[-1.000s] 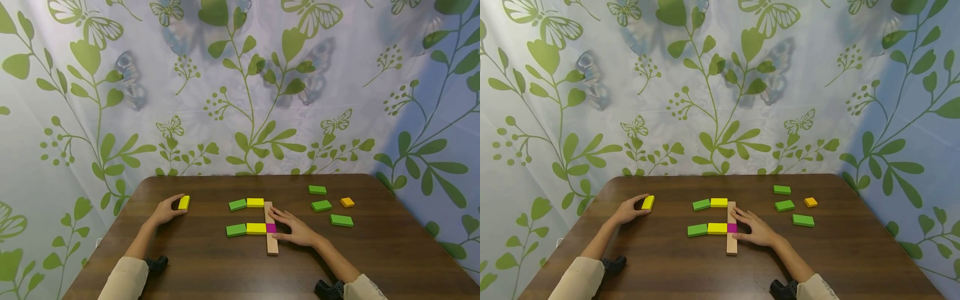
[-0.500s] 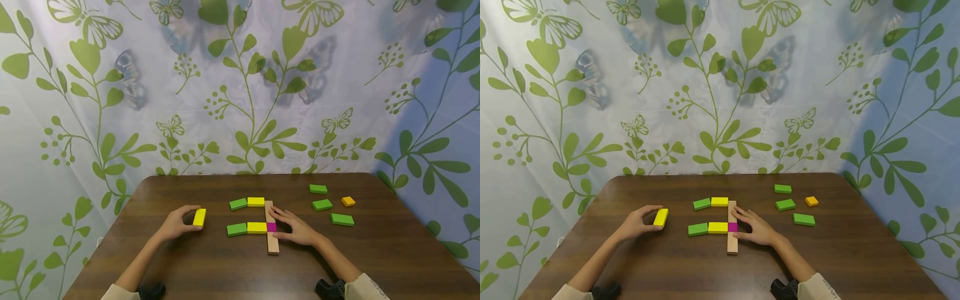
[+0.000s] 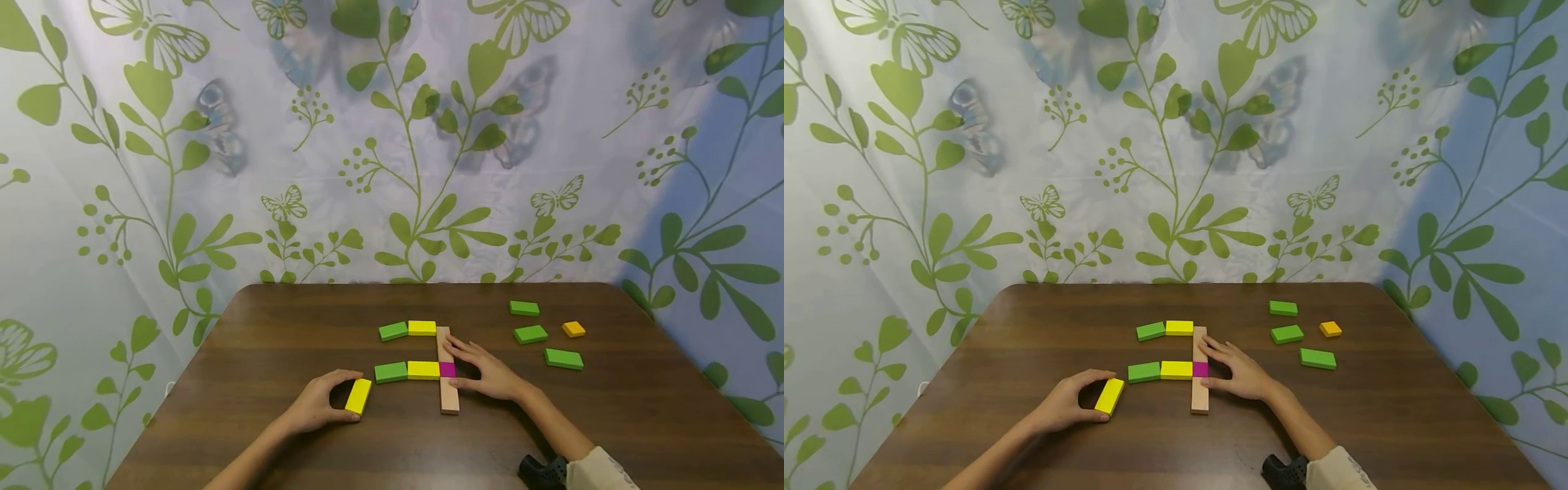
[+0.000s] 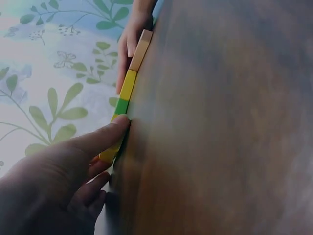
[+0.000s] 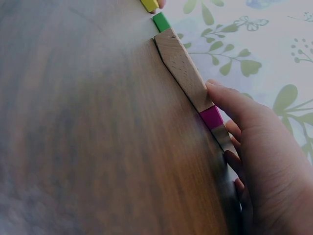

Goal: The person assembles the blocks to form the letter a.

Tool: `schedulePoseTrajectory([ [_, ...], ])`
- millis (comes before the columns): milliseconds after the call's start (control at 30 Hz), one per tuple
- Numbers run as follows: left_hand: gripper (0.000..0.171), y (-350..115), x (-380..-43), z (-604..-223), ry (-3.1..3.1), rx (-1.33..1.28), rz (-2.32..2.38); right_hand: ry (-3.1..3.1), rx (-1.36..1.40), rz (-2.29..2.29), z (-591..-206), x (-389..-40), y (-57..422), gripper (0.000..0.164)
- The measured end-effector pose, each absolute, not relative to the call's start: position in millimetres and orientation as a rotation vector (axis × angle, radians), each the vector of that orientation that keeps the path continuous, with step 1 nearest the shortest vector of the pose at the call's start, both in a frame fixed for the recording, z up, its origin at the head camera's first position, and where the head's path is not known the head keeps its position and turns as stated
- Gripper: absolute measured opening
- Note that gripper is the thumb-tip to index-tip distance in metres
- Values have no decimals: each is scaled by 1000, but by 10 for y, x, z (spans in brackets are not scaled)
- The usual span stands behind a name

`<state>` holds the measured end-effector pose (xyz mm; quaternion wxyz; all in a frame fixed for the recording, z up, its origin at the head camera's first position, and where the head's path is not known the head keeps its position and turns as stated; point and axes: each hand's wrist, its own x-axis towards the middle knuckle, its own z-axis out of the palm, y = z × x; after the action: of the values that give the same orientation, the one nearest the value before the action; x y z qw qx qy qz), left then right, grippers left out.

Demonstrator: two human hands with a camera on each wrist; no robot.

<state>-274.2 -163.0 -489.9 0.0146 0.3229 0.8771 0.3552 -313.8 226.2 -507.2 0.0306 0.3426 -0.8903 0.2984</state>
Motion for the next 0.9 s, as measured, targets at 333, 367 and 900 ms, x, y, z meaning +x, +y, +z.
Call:
schedulePoseTrajectory([
  [333,63,-1441,-2817,-4856,2807,1017,1137,-2743,1053,928,-5071,-3130,2264,75],
  [367,61,-1403,-2831,-4858,2817,1013,1144,-2741,1054,930,-5075,-3130,2262,75],
  [900,30,-1075,-2903,-4923,2989,944,1230,-2748,1045,942,-5066,-3122,2259,75],
])
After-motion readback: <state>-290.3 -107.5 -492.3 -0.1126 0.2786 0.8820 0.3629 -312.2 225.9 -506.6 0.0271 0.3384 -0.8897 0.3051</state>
